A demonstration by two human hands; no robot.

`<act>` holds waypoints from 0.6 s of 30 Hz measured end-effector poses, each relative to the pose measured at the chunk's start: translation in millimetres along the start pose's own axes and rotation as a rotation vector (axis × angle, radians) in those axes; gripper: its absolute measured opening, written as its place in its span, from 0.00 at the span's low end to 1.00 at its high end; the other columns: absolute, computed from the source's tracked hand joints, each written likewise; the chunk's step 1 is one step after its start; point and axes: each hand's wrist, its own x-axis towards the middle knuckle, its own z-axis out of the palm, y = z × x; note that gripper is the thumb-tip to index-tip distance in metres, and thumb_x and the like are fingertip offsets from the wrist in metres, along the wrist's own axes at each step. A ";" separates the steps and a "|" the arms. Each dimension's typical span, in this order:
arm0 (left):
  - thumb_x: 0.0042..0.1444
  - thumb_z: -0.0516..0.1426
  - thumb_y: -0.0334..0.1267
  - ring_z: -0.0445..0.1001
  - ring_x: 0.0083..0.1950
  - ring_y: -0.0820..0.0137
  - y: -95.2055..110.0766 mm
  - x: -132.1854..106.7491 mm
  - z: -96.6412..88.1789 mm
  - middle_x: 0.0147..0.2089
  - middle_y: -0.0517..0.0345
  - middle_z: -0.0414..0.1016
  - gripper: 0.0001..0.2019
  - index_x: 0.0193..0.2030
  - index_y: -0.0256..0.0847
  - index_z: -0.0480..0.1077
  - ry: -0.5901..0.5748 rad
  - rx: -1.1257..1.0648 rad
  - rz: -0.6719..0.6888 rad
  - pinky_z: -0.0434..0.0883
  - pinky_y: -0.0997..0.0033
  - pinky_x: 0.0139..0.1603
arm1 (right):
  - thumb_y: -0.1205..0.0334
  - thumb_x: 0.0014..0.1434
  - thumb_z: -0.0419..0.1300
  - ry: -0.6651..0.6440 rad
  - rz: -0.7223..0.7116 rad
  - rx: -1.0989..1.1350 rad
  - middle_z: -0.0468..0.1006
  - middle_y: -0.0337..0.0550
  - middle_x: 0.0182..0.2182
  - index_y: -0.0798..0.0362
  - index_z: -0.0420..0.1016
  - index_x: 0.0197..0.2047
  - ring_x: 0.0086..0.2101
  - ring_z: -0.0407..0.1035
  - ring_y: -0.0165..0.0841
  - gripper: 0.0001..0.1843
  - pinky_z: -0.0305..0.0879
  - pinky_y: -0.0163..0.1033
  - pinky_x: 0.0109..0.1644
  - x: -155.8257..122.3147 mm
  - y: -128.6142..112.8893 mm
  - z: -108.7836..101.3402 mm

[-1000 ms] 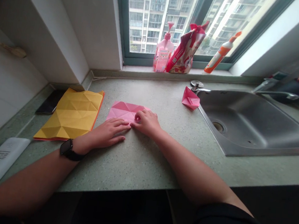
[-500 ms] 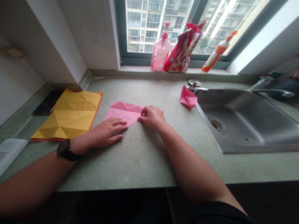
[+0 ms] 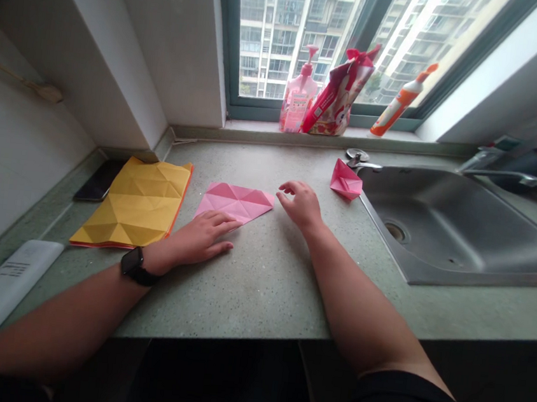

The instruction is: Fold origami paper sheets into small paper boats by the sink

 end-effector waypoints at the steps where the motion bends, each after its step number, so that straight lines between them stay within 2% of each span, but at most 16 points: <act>1: 0.74 0.59 0.48 0.69 0.71 0.50 2.9 1.8 1.5 0.69 0.43 0.74 0.27 0.76 0.45 0.67 0.004 0.016 -0.014 0.66 0.44 0.75 | 0.58 0.69 0.63 0.015 -0.061 0.012 0.85 0.49 0.43 0.48 0.87 0.45 0.45 0.79 0.43 0.10 0.74 0.48 0.54 -2.2 -4.5 -0.2; 4: 0.75 0.57 0.51 0.69 0.67 0.49 12.1 8.4 6.2 0.64 0.44 0.75 0.27 0.76 0.46 0.67 0.032 0.089 -0.080 0.66 0.44 0.73 | 0.58 0.70 0.63 -0.080 -0.231 0.012 0.85 0.48 0.44 0.45 0.89 0.43 0.45 0.79 0.43 0.10 0.73 0.49 0.55 -11.0 -20.6 4.9; 7: 0.76 0.56 0.53 0.68 0.64 0.47 18.3 14.4 9.9 0.60 0.42 0.74 0.27 0.74 0.44 0.70 0.026 0.155 -0.116 0.66 0.41 0.71 | 0.61 0.68 0.66 -0.214 -0.319 0.001 0.86 0.46 0.44 0.43 0.90 0.42 0.44 0.79 0.41 0.09 0.73 0.48 0.55 -19.2 -33.2 13.5; 12: 0.77 0.55 0.53 0.68 0.65 0.47 19.1 16.3 10.2 0.62 0.42 0.73 0.25 0.73 0.44 0.71 0.014 0.182 -0.113 0.64 0.40 0.72 | 0.60 0.67 0.67 -0.316 -0.325 0.029 0.85 0.45 0.44 0.43 0.90 0.42 0.43 0.79 0.40 0.08 0.75 0.48 0.52 -23.9 -36.2 19.5; 18: 0.78 0.55 0.52 0.72 0.64 0.51 14.6 10.3 2.4 0.60 0.44 0.77 0.17 0.55 0.42 0.78 0.012 0.147 -0.069 0.65 0.42 0.72 | 0.59 0.67 0.69 -0.323 -0.297 -0.002 0.85 0.46 0.45 0.43 0.89 0.42 0.46 0.79 0.42 0.06 0.75 0.49 0.55 -25.5 -36.7 19.3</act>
